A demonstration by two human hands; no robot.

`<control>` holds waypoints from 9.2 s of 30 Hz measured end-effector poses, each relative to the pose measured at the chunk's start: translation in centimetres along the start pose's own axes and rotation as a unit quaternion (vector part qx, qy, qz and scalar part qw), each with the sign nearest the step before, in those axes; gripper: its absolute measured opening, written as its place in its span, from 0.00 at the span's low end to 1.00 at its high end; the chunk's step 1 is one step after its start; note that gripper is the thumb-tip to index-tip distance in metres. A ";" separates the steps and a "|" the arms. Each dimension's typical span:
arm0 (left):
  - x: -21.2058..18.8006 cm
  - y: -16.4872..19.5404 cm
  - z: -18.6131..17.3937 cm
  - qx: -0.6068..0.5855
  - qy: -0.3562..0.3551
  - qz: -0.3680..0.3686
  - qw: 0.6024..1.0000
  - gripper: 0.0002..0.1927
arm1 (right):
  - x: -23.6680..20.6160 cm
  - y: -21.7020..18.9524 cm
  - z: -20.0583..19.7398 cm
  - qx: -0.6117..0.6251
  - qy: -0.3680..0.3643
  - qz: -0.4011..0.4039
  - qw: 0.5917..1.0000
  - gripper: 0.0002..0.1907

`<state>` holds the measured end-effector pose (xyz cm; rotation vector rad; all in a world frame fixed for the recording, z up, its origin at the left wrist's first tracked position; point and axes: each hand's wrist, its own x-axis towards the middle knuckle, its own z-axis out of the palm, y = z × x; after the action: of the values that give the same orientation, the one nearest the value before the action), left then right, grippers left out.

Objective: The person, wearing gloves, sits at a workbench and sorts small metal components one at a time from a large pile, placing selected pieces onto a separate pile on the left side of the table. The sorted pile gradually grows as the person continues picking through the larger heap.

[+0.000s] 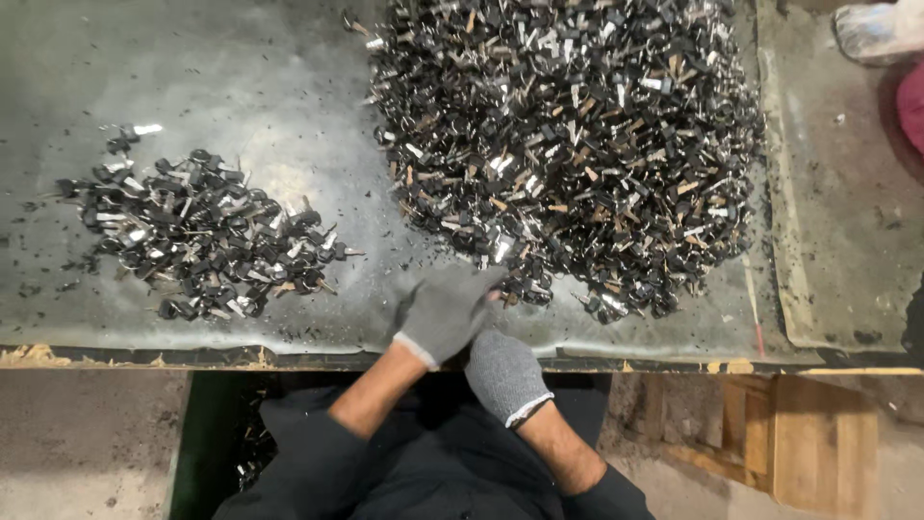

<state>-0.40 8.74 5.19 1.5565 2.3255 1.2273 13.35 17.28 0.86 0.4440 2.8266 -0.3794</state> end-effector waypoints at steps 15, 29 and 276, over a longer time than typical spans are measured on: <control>-5.5 -4.1 0.8 0.026 -0.017 -0.151 0.988 0.11 | -0.1 -0.3 -2.9 0.263 0.022 0.042 0.964 0.27; -3.7 -4.5 -0.1 0.094 -0.106 -0.116 0.983 0.17 | 0.5 -0.6 -4.3 -0.051 0.107 -0.054 0.991 0.18; -4.0 -3.2 0.5 0.077 -0.050 -0.134 0.987 0.08 | 1.4 0.7 -2.6 0.182 0.004 0.038 0.982 0.13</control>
<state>-0.62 5.22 1.40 1.2558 2.5114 0.9082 11.78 19.10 2.75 0.6232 2.7388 -0.8872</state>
